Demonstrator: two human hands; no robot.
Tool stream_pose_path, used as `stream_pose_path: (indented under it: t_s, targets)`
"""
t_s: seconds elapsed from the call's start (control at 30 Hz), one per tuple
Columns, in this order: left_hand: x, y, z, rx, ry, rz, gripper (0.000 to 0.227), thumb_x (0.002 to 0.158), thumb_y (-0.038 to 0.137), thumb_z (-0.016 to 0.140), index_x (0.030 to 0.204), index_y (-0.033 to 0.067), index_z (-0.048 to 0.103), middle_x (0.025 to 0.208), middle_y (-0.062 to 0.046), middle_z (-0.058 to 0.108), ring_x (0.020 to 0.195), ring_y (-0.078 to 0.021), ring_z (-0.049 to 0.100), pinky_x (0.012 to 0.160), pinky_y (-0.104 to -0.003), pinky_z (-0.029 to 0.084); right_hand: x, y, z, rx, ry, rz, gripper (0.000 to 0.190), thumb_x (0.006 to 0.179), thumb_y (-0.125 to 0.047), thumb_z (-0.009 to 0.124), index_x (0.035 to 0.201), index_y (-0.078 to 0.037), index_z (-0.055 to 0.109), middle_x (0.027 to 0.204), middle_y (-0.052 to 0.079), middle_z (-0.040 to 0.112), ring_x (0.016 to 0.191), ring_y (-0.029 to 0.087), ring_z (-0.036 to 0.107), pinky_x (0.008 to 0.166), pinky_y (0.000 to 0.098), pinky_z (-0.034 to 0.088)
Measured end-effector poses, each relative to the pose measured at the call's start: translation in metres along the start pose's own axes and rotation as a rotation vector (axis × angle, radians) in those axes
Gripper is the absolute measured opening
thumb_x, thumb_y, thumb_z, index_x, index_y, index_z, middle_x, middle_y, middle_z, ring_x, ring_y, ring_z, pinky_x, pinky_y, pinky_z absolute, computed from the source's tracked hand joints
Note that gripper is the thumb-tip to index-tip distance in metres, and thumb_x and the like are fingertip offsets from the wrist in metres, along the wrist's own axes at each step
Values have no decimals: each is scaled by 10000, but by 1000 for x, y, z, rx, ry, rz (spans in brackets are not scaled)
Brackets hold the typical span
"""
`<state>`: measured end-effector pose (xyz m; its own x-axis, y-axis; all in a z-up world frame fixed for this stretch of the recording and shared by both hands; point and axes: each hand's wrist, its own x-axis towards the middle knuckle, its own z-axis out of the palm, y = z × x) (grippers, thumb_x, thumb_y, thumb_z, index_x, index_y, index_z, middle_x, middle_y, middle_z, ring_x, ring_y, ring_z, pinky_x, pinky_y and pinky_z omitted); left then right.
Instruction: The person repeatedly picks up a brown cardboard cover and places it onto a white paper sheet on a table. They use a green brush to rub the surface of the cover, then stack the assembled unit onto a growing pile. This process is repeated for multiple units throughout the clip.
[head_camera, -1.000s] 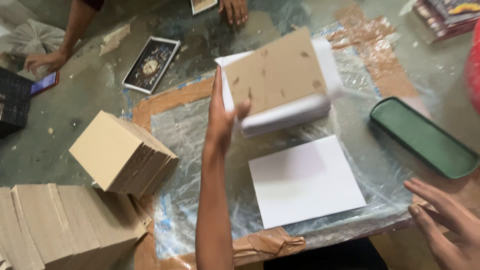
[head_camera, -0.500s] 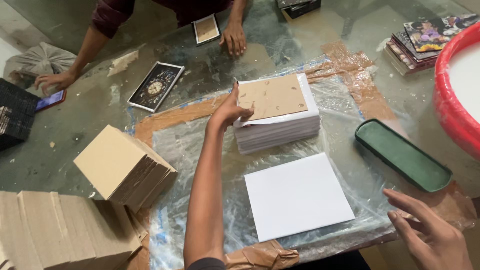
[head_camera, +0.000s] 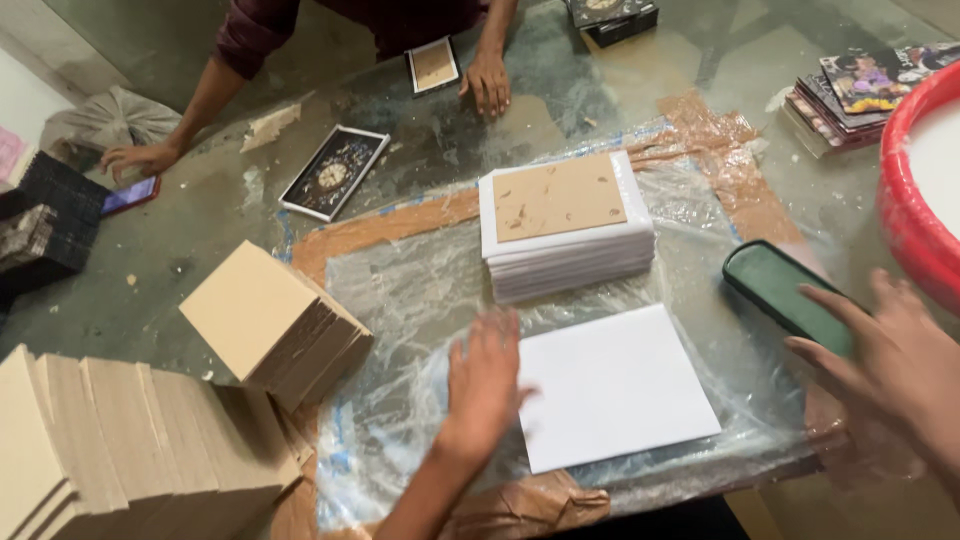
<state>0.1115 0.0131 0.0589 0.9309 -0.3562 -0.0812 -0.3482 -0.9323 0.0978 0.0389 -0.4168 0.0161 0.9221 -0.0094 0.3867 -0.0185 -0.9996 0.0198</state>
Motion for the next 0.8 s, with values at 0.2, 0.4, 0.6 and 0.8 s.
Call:
stream_pose_path:
  t_s: [0.2, 0.4, 0.6, 0.8]
  targets:
    - [-51, -2, 48, -153, -182, 42, 1180, 671, 516, 877, 1576, 71, 263, 1679, -102, 193, 1541, -340, 179, 1162, -645, 236, 58, -27, -22, -47, -550, 223, 789, 761, -674, 716, 1497, -472, 515, 1080, 120, 781, 965, 366, 762, 791, 491, 626]
    - [-52, -4, 46, -148, -169, 40, 1169, 670, 540, 862, 1576, 98, 270, 1686, -61, 193, 1557, -316, 155, 1179, -687, 172, 32, -224, -24, 461, -341, 72, 879, 744, -581, 725, 1522, -398, 359, 949, 249, 673, 836, 433, 711, 765, 523, 576]
    - [-55, 11, 27, -6, -273, -4, 985, 791, 360, 793, 1578, 69, 277, 1690, -117, 150, 1573, -348, 63, 1180, -695, 136, 8, -177, -42, 110, -558, 240, 717, 845, -532, 653, 1521, -448, 426, 1328, 269, 557, 867, 421, 713, 703, 511, 603]
    - [-84, 177, 76, 77, -90, 350, 366, 1025, 136, 520, 1371, 28, 573, 1598, -298, 491, 801, -208, 672, 664, -362, 559, 40, -114, -99, -77, -654, 501, 810, 897, -651, 573, 1626, -343, 402, 1157, 277, 705, 1000, 446, 729, 847, 530, 584]
